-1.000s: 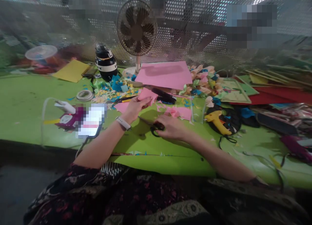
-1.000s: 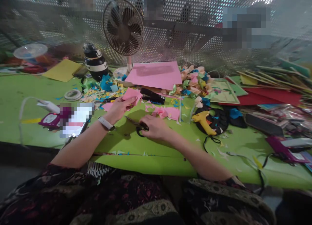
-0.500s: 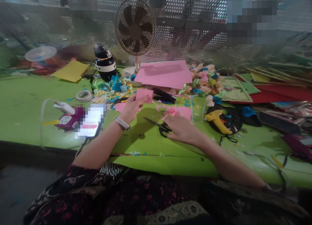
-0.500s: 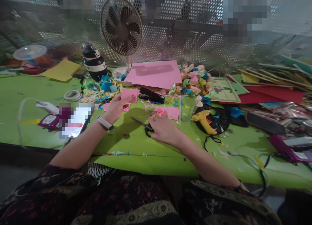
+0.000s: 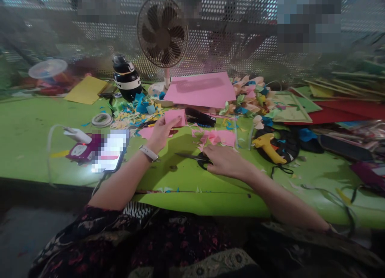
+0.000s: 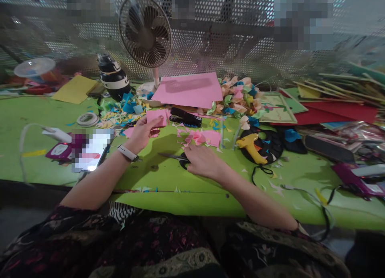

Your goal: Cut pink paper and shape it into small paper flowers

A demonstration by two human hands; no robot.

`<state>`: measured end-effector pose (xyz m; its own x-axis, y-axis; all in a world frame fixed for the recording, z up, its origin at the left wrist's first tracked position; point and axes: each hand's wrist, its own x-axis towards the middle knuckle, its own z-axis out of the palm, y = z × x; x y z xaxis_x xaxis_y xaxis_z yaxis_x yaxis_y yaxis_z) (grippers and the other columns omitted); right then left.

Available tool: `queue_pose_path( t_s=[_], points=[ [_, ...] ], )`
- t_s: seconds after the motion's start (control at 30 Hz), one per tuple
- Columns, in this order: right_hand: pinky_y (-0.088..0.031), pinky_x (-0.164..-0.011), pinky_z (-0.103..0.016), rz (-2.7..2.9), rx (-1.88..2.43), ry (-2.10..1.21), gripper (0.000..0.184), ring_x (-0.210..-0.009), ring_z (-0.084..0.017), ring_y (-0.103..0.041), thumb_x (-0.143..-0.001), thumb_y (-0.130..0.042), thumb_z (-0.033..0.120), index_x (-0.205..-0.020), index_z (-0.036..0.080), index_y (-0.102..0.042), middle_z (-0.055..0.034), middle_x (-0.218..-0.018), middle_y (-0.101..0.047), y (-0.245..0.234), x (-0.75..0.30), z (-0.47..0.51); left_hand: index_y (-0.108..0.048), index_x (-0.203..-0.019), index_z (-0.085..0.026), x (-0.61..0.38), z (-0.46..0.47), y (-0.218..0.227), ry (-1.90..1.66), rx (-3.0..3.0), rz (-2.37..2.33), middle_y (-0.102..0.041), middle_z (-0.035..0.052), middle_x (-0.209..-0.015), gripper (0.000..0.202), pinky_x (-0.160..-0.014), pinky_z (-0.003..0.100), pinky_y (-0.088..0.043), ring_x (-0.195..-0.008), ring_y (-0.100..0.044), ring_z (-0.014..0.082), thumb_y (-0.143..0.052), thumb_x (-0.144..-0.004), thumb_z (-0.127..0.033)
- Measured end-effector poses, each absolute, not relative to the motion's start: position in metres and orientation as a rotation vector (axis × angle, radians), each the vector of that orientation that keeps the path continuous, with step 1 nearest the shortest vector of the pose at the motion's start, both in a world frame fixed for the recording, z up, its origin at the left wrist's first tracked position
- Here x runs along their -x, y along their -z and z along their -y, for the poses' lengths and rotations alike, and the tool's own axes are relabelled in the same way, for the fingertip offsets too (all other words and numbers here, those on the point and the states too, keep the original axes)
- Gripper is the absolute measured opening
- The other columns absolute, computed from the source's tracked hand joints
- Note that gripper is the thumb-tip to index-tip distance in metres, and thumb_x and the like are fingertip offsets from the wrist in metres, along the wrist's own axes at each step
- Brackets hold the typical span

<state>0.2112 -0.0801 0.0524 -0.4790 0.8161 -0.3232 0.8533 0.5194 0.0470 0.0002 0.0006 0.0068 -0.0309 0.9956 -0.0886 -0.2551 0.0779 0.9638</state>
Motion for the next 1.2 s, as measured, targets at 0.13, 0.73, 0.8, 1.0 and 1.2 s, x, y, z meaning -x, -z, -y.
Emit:
queue_pose_path(
  t_s=[0.13,0.73,0.8,1.0,1.2],
  points=[
    [-0.028,-0.059,-0.03,-2.5,-1.427,0.267,0.025,-0.087,-0.025,-0.065,-0.08,-0.058,0.025,-0.101,0.015,-0.066,-0.0132,-0.105,-0.074,-0.048,-0.217,0.076,-0.067,-0.077,-0.02,0.001,-0.001,-0.007,-1.263,-0.982,-1.118,-0.068,0.0006,-0.07,0.046,-0.054,0.022,-0.041,-0.061,-0.061,0.0112,-0.091,-0.057,-0.054],
    [-0.053,-0.046,-0.024,-2.34,-2.009,2.017,0.039,-0.048,-0.01,-0.061,-0.071,-0.085,0.046,-0.077,0.018,-0.059,-0.0012,-0.063,-0.067,-0.035,-0.224,0.05,-0.07,-0.085,-0.021,-0.007,0.002,-0.004,-1.443,-0.877,-0.984,-0.072,0.0005,-0.082,0.04,-0.063,0.024,-0.05,-0.072,-0.066,0.0123,-0.091,-0.061,-0.044],
    [-0.05,-0.042,-0.022,-2.306,-2.027,2.026,0.044,-0.045,-0.009,-0.06,-0.071,-0.085,0.053,-0.077,0.017,-0.059,-0.0008,-0.062,-0.067,-0.033,-0.22,0.051,-0.071,-0.087,-0.021,-0.01,0.006,-0.006,-1.451,-0.863,-0.949,-0.073,0.0007,-0.086,0.042,-0.066,0.025,-0.052,-0.075,-0.067,0.0127,-0.092,-0.059,-0.044],
    [-0.049,-0.043,-0.02,-2.328,-1.943,2.131,0.053,-0.044,-0.007,-0.059,-0.072,-0.08,0.065,-0.08,0.017,-0.057,-0.0007,-0.068,-0.069,-0.032,-0.216,0.054,-0.072,-0.086,-0.021,-0.016,0.011,-0.007,-1.424,-0.863,-0.985,-0.074,0.0013,-0.089,0.041,-0.07,0.025,-0.052,-0.079,-0.067,0.0134,-0.091,-0.06,-0.045],
    [-0.048,-0.043,-0.021,-2.361,-1.98,2.141,0.056,-0.043,-0.007,-0.058,-0.069,-0.08,0.068,-0.08,0.018,-0.056,-0.0001,-0.067,-0.069,-0.031,-0.215,0.055,-0.07,-0.082,-0.019,-0.021,0.019,-0.007,-1.306,-0.888,-0.933,-0.073,0.0008,-0.083,0.046,-0.072,0.026,-0.052,-0.075,-0.065,0.012,-0.094,-0.056,-0.049]
  ],
)
